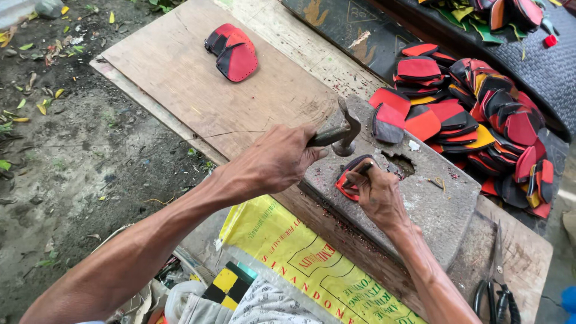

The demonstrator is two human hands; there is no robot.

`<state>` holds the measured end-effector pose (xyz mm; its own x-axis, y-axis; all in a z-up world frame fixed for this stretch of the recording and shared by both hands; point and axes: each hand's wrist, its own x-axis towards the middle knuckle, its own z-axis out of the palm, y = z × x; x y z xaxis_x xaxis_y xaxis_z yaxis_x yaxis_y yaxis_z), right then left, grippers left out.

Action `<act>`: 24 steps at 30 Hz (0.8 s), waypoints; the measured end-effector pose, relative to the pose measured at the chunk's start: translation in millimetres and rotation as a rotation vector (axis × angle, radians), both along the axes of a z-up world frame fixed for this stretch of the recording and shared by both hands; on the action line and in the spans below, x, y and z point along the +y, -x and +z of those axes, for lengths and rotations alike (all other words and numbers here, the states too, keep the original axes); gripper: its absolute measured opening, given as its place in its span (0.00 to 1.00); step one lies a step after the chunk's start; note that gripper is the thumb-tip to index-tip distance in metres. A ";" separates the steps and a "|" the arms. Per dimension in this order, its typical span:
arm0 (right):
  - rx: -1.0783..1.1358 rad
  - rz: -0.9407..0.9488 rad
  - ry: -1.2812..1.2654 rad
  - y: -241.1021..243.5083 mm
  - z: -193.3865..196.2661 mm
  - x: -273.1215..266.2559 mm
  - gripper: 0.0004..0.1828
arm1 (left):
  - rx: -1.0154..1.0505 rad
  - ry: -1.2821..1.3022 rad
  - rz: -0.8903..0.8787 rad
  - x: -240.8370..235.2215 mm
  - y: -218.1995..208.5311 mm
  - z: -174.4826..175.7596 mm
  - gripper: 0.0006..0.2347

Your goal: The person uses a hammer and a metal punch to drive fasteners through the edges of red and black slipper soles. They work on a wooden board, repeatedly positioning the punch and striking it to secure the layers. The person occasionally uses scissors to trim excess material from the soles.

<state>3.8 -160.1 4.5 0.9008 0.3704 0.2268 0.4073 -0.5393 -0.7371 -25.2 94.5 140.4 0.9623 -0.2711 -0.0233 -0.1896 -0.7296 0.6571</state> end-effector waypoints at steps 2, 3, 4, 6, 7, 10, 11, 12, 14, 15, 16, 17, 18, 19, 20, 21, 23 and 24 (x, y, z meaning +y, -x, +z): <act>-0.001 0.009 0.001 0.7 0.2 -1.2 0.05 | 0.032 0.001 0.016 0.6 0.4 1.4 0.14; 0.027 0.012 -0.022 1.5 0.5 -1.1 0.05 | 0.043 0.003 0.022 0.6 1.2 2.2 0.14; 0.055 0.012 -0.044 1.8 0.7 -1.2 0.05 | 0.055 0.006 0.026 0.3 1.3 2.6 0.14; 0.049 0.023 -0.071 3.0 1.1 -0.9 0.05 | 0.023 0.002 0.009 -0.7 2.7 3.2 0.14; 0.045 0.029 -0.086 3.5 1.4 -0.5 0.04 | 0.006 -0.001 0.001 -1.1 3.4 3.9 0.14; 0.059 0.035 -0.100 4.7 3.4 -0.2 0.04 | 0.047 0.042 0.000 -2.1 4.6 7.4 0.14; 0.043 0.034 -0.081 6.2 4.5 -0.2 0.04 | 0.037 0.040 -0.002 -3.5 4.7 8.9 0.14; 0.025 0.033 -0.062 8.0 5.9 0.3 0.04 | 0.026 0.037 -0.003 -4.7 4.9 10.9 0.14; 0.004 0.037 -0.049 12.2 8.0 1.5 0.04 | -0.032 0.071 -0.029 -6.7 7.1 14.8 0.14; 0.000 0.042 -0.054 14.8 8.8 1.7 0.03 | -0.079 0.108 -0.054 -7.6 9.6 16.6 0.14; -0.012 0.047 -0.061 14.0 10.7 2.6 0.04 | -0.135 0.144 -0.079 -7.9 9.9 19.3 0.14; -0.042 0.033 -0.019 14.0 12.5 2.7 0.02 | -0.187 0.212 -0.086 -10.3 10.3 21.0 0.14; -0.068 0.022 0.022 16.3 12.7 3.0 0.02 | -0.234 0.279 -0.092 -14.1 13.1 20.4 0.14; -0.094 0.010 0.063 18.4 12.1 2.8 0.03 | -0.282 0.346 -0.097 -17.3 16.5 18.7 0.14; -0.102 0.016 0.067 16.9 11.3 2.8 0.04 | -0.299 0.372 -0.124 -20.2 18.8 16.9 0.13; -0.110 0.022 0.071 16.0 9.7 2.2 0.04 | -0.316 0.397 -0.151 -24.1 21.7 14.1 0.12; -0.174 0.034 0.069 17.7 4.5 -1.5 0.03 | -0.263 0.286 -0.200 -29.0 23.0 8.8 0.11; -0.236 0.043 0.059 14.9 1.9 -0.1 0.05 | -0.199 0.144 -0.216 -28.5 21.6 8.0 0.11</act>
